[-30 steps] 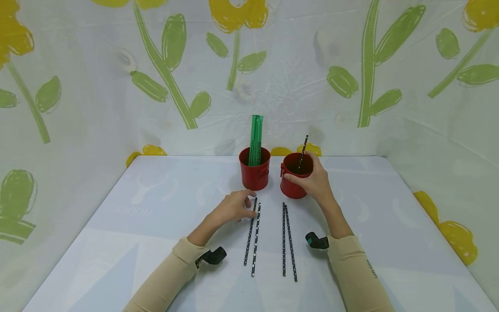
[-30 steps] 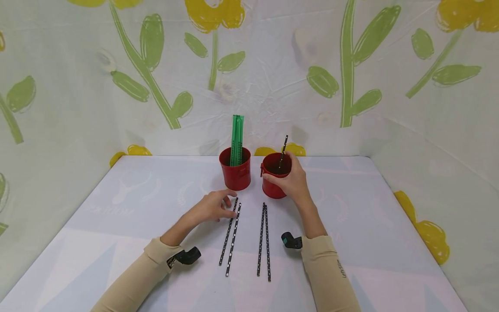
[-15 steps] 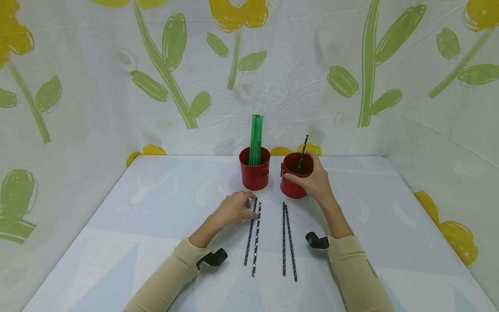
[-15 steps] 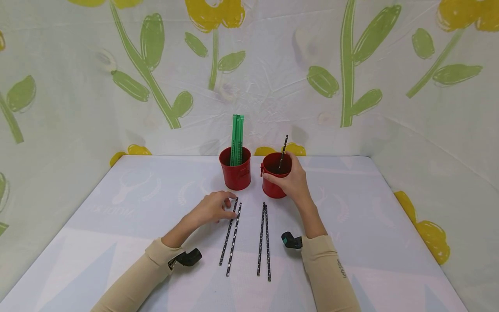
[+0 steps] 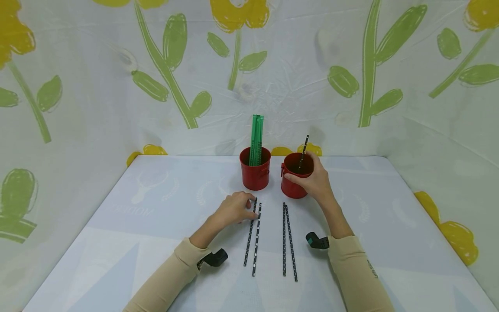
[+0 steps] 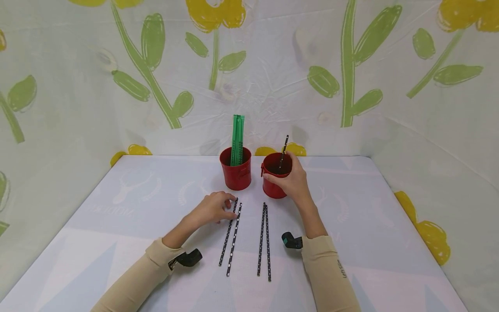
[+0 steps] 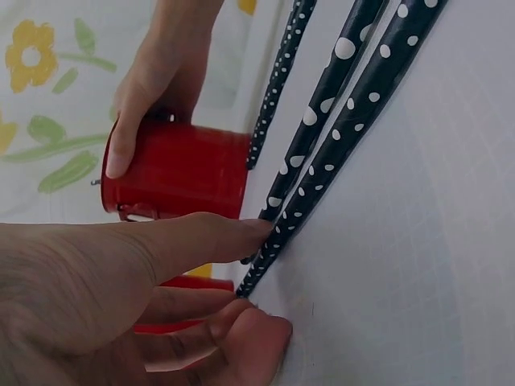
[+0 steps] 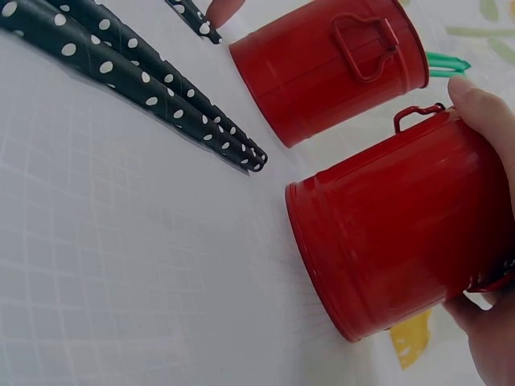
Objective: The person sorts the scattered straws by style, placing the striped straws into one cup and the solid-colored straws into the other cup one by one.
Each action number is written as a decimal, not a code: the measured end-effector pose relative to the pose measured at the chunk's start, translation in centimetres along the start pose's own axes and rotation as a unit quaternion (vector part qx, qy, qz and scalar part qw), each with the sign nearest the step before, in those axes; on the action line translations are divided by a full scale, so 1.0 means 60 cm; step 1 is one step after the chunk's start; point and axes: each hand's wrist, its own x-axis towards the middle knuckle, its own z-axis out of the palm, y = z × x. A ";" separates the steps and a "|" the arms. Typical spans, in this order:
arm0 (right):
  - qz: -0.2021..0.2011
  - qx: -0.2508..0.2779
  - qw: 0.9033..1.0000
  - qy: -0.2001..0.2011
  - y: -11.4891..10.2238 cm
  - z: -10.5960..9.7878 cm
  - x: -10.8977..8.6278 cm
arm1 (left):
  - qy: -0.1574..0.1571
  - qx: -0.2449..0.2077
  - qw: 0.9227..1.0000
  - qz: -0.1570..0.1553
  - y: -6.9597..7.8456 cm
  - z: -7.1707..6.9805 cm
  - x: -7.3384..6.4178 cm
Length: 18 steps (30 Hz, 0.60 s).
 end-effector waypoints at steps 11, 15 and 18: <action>0.000 0.004 1.000 -0.001 -0.001 0.000 0.000 | -0.013 -0.035 0.999 -0.014 -0.001 0.000 -0.001; 0.001 0.003 1.000 -0.002 0.000 0.000 0.000 | -0.018 -0.045 0.999 -0.018 -0.001 0.001 -0.002; 0.001 0.001 1.000 -0.002 0.000 0.000 0.000 | -0.020 -0.047 0.999 -0.018 0.000 0.000 -0.002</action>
